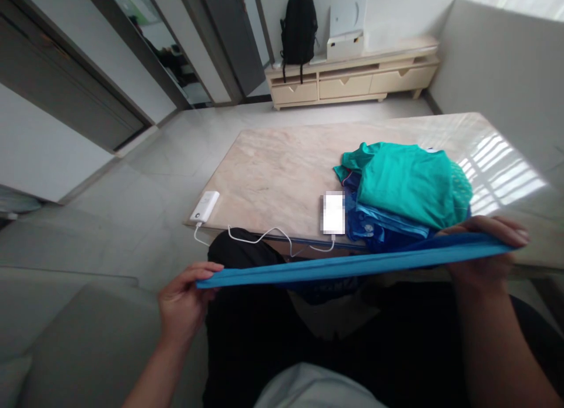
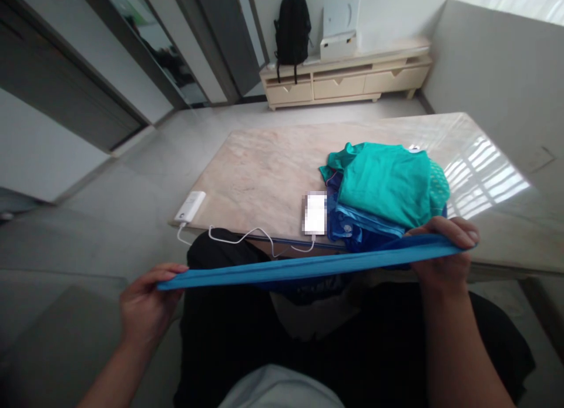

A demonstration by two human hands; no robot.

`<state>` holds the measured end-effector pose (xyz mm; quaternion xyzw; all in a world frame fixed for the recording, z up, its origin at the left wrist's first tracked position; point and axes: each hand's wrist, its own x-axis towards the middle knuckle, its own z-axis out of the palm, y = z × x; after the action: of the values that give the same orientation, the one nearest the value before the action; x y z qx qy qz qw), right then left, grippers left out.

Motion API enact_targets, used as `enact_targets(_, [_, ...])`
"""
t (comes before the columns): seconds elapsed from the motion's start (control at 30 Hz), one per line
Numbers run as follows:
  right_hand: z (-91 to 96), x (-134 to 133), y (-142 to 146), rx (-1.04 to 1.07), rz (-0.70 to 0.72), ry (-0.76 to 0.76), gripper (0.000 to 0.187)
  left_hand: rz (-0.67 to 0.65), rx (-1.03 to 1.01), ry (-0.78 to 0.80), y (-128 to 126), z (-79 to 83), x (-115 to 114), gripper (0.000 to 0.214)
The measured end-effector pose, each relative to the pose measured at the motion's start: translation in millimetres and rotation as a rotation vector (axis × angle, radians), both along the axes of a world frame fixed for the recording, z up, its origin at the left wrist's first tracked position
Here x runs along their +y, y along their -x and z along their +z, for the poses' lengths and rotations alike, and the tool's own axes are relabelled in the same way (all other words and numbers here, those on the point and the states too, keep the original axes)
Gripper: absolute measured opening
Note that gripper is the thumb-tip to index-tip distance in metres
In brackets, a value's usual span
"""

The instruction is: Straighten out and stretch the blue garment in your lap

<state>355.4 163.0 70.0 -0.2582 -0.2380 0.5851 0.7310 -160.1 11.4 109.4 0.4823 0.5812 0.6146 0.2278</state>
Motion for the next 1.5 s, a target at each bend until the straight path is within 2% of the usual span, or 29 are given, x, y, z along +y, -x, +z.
enact_targets(0.1, [2.2,0.8,10.7,0.03,0.006,-0.03,0.055,-0.035,-0.1,-0.046,-17.7,6.5,6.8,0.021])
enact_targets(0.27, [6.1,-2.6,24.6,-0.057,0.087,0.025,0.062,-0.187,-0.214,-0.083,-40.1,26.2,13.5,0.026])
enact_targets(0.47, [3.3,-2.6,23.3,-0.071,-0.022,0.026,0.059,-0.201,-0.386,-0.071,-36.7,41.8,7.4,0.048])
enact_targets(0.53, [0.8,-3.5,25.1,-0.114,0.019,0.041,0.065,-0.237,-0.457,-0.043,-36.6,42.9,5.0,0.052])
enact_targets(0.57, [-1.2,-4.5,28.3,-0.138,0.081,0.047,0.069,-0.271,-0.479,-0.032,-38.7,42.4,4.7,0.051])
enact_targets(0.63, [-6.7,-8.1,40.2,-0.161,0.297,0.029,0.078,-0.366,-0.502,-0.012,-48.6,39.0,6.3,0.046])
enact_targets(0.73, [-17.1,-17.4,71.4,-0.144,0.616,-0.033,0.083,-0.563,-0.543,0.029,-78.4,28.5,13.7,0.03])
enact_targets(0.83, [-25.5,-30.3,110.2,-0.018,0.902,-0.02,0.076,-0.762,-0.56,0.111,-119.3,16.2,24.2,0.015])
enact_targets(0.9, [-29.9,-38.6,133.2,0.062,1.05,-0.004,0.066,-0.829,-0.518,0.161,-144.8,10.5,31.4,0.012])
enact_targets(1.0, [-37.3,-46.7,155.5,0.063,1.12,-0.006,0.046,-0.819,-0.37,0.204,-170.2,7.5,40.1,0.011])
enact_targets(1.13, [-48.4,-47.7,164.4,0.062,1.147,-0.019,0.026,-0.741,-0.138,0.234,-179.0,5.8,42.9,0.012])
enact_targets(1.27, [-53.0,-44.4,164.5,0.08,1.137,-0.023,0.024,-0.657,-0.058,0.282,-178.1,0.1,38.9,0.011])
enact_targets(1.4, [-51.5,-41.6,163.7,0.08,1.114,-0.032,0.023,-0.628,0.047,0.196,-179.3,-4.4,38.6,0.013])
enact_targets(1.5, [-50.2,-39.8,163.0,0.065,1.087,-0.043,0.02,-0.617,-0.003,0.215,-179.9,-8.0,40.9,0.012])
